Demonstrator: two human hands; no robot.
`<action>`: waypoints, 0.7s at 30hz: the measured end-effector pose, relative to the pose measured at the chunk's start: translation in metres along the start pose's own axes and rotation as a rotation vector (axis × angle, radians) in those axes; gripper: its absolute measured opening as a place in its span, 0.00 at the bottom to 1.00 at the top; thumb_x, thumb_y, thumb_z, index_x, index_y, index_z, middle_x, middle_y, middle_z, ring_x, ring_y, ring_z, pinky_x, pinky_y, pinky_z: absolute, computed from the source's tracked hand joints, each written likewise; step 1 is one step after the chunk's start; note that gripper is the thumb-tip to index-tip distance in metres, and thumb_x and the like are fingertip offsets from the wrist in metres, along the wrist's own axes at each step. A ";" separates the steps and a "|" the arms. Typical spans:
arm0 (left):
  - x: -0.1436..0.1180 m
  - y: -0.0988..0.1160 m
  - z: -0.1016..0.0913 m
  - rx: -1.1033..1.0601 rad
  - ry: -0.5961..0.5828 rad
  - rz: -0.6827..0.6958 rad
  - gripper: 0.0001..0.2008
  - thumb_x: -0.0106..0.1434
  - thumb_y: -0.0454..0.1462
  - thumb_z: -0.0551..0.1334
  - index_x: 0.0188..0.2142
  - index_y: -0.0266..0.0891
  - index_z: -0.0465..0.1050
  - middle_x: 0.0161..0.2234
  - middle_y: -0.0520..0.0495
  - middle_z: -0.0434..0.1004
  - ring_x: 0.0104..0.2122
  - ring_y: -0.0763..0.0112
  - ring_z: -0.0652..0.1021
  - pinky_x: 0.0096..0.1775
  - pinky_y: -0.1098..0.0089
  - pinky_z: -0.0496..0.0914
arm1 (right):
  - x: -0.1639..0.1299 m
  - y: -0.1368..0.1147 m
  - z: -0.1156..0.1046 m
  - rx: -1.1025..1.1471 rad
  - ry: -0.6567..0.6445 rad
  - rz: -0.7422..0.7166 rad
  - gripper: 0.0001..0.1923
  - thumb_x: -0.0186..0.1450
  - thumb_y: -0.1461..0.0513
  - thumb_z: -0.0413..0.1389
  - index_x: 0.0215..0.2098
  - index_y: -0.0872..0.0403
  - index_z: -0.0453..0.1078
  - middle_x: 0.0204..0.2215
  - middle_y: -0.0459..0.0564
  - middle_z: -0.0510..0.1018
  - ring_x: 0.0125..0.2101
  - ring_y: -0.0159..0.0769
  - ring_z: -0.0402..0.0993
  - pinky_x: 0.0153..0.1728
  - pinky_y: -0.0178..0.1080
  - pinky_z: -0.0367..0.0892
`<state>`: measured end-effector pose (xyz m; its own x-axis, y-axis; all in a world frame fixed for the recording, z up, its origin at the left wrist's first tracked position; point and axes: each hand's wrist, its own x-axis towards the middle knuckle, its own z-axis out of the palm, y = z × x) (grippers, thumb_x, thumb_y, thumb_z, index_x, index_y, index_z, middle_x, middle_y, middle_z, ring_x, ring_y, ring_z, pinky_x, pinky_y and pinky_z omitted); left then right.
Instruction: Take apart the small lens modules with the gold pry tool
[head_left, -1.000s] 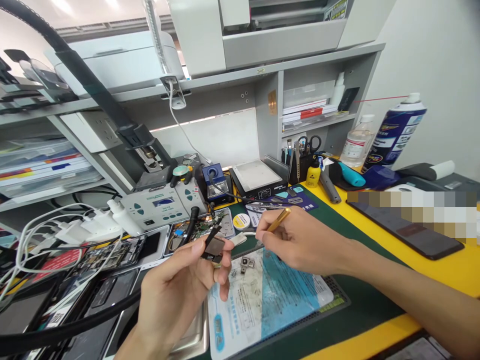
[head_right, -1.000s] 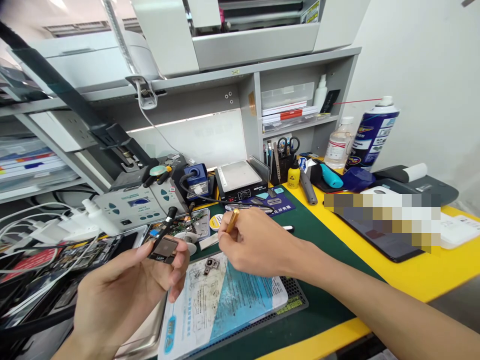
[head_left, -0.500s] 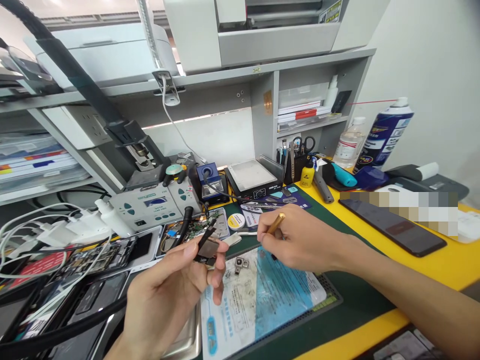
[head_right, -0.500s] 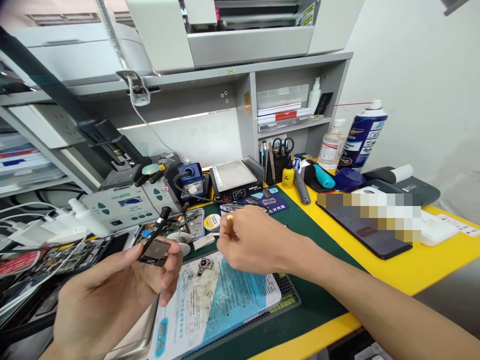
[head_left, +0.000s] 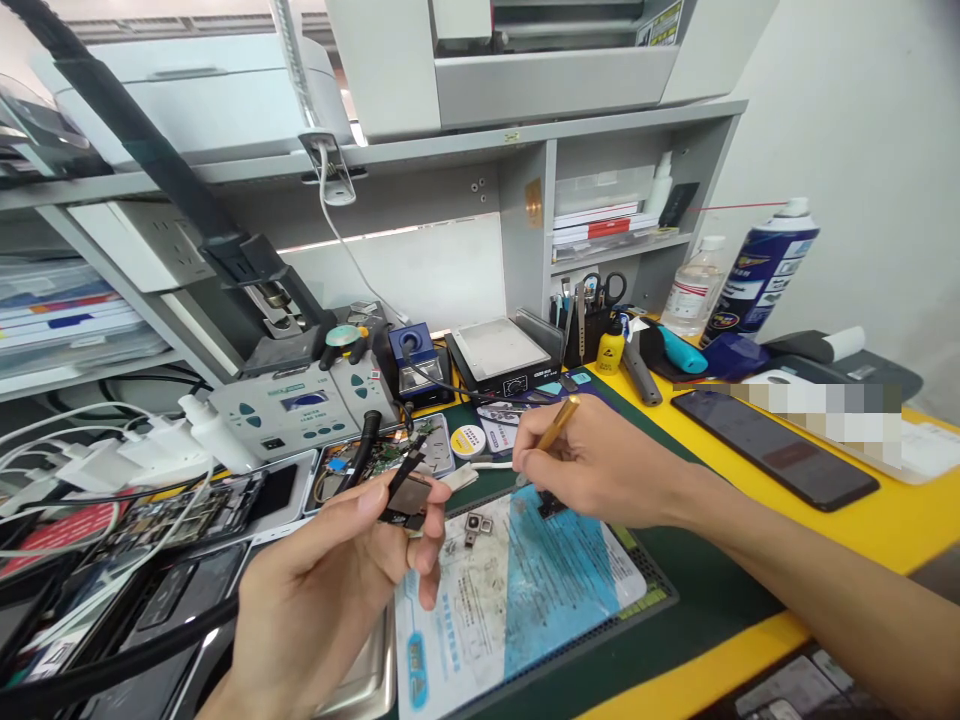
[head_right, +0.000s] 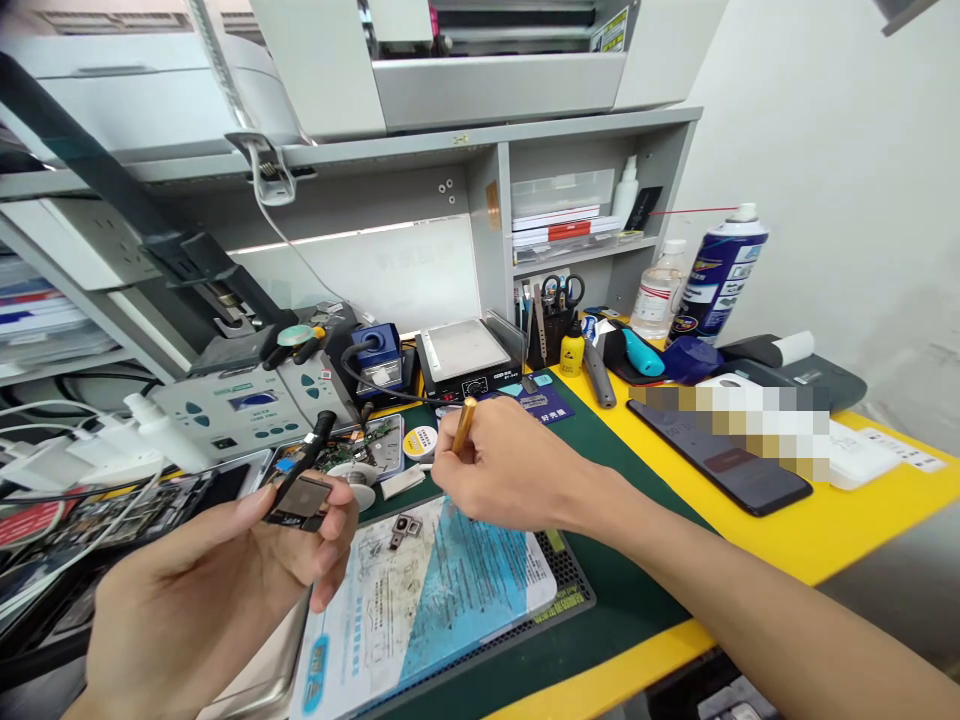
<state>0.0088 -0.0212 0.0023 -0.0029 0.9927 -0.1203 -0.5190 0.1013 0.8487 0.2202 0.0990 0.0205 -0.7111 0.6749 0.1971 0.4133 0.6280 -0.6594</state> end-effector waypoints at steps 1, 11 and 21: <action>0.000 0.000 0.000 0.001 0.003 -0.004 0.16 0.64 0.40 0.62 0.39 0.29 0.85 0.31 0.37 0.78 0.30 0.62 0.74 0.29 0.67 0.75 | 0.000 0.001 0.000 0.016 0.000 0.006 0.10 0.63 0.65 0.50 0.24 0.55 0.67 0.17 0.44 0.69 0.19 0.30 0.64 0.20 0.36 0.52; 0.001 -0.001 -0.003 0.014 -0.010 -0.009 0.17 0.64 0.41 0.62 0.40 0.29 0.84 0.31 0.37 0.78 0.31 0.61 0.75 0.29 0.67 0.75 | 0.004 0.005 0.003 0.053 0.030 0.091 0.18 0.71 0.59 0.50 0.24 0.55 0.67 0.15 0.45 0.73 0.16 0.32 0.70 0.18 0.34 0.58; 0.009 -0.004 0.002 -0.041 -0.030 -0.013 0.18 0.58 0.44 0.68 0.37 0.27 0.84 0.28 0.40 0.76 0.25 0.68 0.73 0.24 0.70 0.74 | 0.003 -0.001 0.005 0.423 0.063 0.118 0.24 0.73 0.49 0.50 0.28 0.57 0.72 0.16 0.47 0.75 0.16 0.31 0.73 0.16 0.31 0.65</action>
<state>0.0123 -0.0129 -0.0007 0.0295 0.9930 -0.1147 -0.5538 0.1118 0.8251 0.2146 0.0980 0.0181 -0.6314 0.7630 0.1381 0.2113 0.3406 -0.9162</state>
